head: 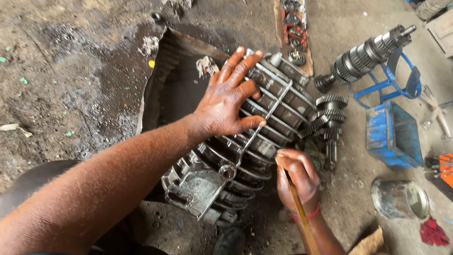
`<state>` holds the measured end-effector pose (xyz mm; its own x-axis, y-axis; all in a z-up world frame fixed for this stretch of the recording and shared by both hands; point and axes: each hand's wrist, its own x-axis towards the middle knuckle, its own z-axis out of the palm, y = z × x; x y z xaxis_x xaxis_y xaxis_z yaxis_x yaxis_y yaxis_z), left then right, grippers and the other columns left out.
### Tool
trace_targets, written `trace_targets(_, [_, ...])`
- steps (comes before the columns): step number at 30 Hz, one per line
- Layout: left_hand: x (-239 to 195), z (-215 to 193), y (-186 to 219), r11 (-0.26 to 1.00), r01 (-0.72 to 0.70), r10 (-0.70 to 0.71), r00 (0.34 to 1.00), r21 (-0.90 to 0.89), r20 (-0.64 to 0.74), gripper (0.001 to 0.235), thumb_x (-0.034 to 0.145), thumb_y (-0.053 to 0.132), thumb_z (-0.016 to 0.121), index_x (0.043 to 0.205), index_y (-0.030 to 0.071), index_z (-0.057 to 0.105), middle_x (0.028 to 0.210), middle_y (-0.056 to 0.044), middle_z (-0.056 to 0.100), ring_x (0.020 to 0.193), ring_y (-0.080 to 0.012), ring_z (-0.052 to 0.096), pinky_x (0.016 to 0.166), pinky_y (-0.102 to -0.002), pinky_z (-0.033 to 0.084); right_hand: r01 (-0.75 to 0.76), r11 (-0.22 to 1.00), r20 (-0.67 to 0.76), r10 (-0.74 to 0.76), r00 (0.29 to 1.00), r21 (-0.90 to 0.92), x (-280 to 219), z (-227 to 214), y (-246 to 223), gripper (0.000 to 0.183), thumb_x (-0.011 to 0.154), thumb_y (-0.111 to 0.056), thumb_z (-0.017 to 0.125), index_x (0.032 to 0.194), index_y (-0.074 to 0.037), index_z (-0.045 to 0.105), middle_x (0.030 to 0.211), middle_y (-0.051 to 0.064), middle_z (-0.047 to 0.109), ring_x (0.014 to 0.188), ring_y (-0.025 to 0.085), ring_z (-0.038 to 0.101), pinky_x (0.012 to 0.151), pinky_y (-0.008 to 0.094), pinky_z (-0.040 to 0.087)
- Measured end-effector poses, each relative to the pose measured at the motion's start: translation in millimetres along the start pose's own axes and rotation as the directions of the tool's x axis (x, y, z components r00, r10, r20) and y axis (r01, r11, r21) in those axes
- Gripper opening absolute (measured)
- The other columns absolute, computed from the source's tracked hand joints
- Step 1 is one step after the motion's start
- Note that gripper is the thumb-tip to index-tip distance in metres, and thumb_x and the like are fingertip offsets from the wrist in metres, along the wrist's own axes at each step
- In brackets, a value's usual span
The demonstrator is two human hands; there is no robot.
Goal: The person cleans the exterior of a disassembled engine block using a yellow-handled scraper and a dark cloth. They scrape grime from the cooling fins and wipe the surfaces repeatedly while seated on the floor.
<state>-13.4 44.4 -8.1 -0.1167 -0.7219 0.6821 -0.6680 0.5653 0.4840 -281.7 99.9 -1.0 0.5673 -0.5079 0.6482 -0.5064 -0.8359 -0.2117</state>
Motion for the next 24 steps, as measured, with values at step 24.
trace_targets(24, [4,-1,-1,0.999,0.03,-0.03,0.999,0.023,0.014,0.055,0.076,0.056,0.089,0.099,0.013,0.064,0.168,-0.014,0.02,0.156,-0.0455,0.006,0.11,-0.076,0.026,0.085,0.996,0.043,-0.084,0.996,-0.024,16,-4,-9,0.025,0.079,0.013,0.071,0.1,-0.001,0.07,0.102,0.012,0.071,0.099,0.029,0.07,0.086,0.038,0.059])
